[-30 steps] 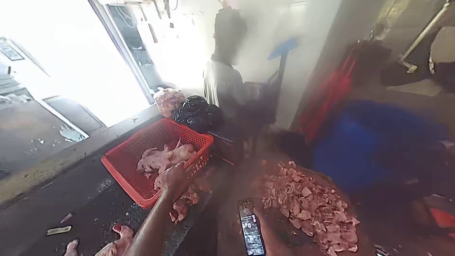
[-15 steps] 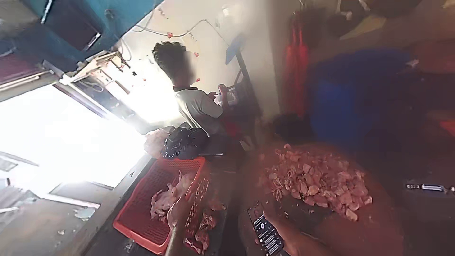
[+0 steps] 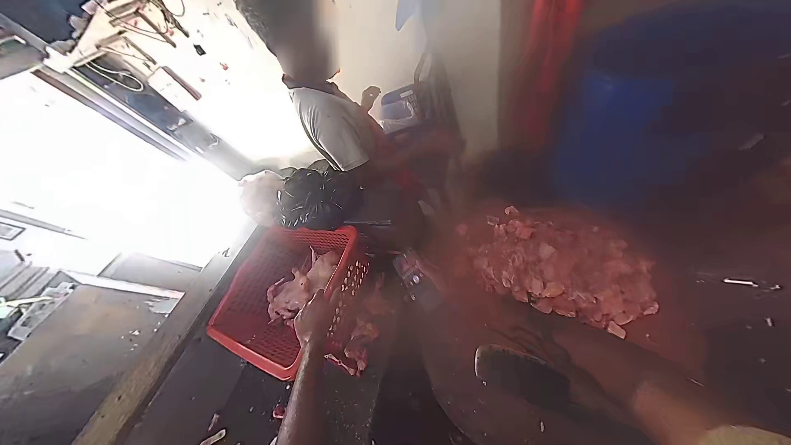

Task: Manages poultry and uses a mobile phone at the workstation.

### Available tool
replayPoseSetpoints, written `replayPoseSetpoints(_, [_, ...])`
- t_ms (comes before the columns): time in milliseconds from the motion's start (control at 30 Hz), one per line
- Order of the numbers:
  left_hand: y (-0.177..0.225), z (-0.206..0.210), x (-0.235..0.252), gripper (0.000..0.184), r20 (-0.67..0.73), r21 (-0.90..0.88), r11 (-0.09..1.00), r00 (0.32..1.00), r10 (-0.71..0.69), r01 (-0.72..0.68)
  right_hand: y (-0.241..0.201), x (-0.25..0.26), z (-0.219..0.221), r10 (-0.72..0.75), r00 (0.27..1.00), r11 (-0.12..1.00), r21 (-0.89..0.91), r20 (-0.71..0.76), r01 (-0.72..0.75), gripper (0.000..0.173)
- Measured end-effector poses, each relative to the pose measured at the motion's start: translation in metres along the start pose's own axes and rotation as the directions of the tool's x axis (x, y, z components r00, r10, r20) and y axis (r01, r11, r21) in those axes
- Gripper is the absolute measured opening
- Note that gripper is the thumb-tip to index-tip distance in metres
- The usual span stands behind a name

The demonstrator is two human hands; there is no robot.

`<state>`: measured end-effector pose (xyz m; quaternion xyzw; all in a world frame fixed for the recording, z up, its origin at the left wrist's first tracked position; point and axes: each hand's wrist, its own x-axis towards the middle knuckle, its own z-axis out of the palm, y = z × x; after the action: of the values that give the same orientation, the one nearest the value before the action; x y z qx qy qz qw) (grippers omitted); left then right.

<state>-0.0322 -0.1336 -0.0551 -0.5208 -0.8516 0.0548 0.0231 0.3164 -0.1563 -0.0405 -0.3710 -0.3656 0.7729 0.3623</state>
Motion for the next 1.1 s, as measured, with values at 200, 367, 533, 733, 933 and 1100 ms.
replayPoseSetpoints(200, [-0.002, -0.001, 0.002, 0.076, 0.013, -0.003, 1.000, 1.000, 0.000, 0.000, -0.074, 0.132, 0.018, -0.107, 0.994, 0.985, -0.132, 0.021, 0.109, 0.068])
replayPoseSetpoints(367, [-0.005, 0.001, 0.006, 0.076, 0.027, -0.001, 1.000, 1.000, -0.003, 0.003, -0.087, 0.164, 0.005, -0.168, 0.982, 0.929, -0.348, -0.086, 0.128, 0.058])
replayPoseSetpoints(533, [0.006, 0.000, 0.008, 0.076, 0.042, 0.003, 1.000, 0.999, -0.029, 0.029, -0.087, 0.137, -0.012, -0.175, 0.969, 0.920, -0.380, -0.172, 0.099, 0.057])
replayPoseSetpoints(733, [0.004, 0.007, 0.016, 0.079, 0.025, -0.039, 0.999, 0.999, -0.030, 0.031, -0.069, 0.150, -0.033, -0.248, 0.949, 0.849, -0.515, -0.196, 0.115, 0.060])
replayPoseSetpoints(933, [0.008, 0.008, 0.013, 0.076, -0.042, -0.036, 0.999, 0.999, 0.007, -0.009, -0.057, 0.153, -0.028, -0.516, 0.856, 0.427, -0.874, -0.023, 0.234, 0.096])
replayPoseSetpoints(1100, [0.009, 0.011, 0.014, 0.077, -0.063, -0.025, 1.000, 0.998, 0.008, -0.009, -0.051, 0.168, -0.012, -0.608, 0.791, 0.262, -0.957, -0.065, 0.122, 0.103])
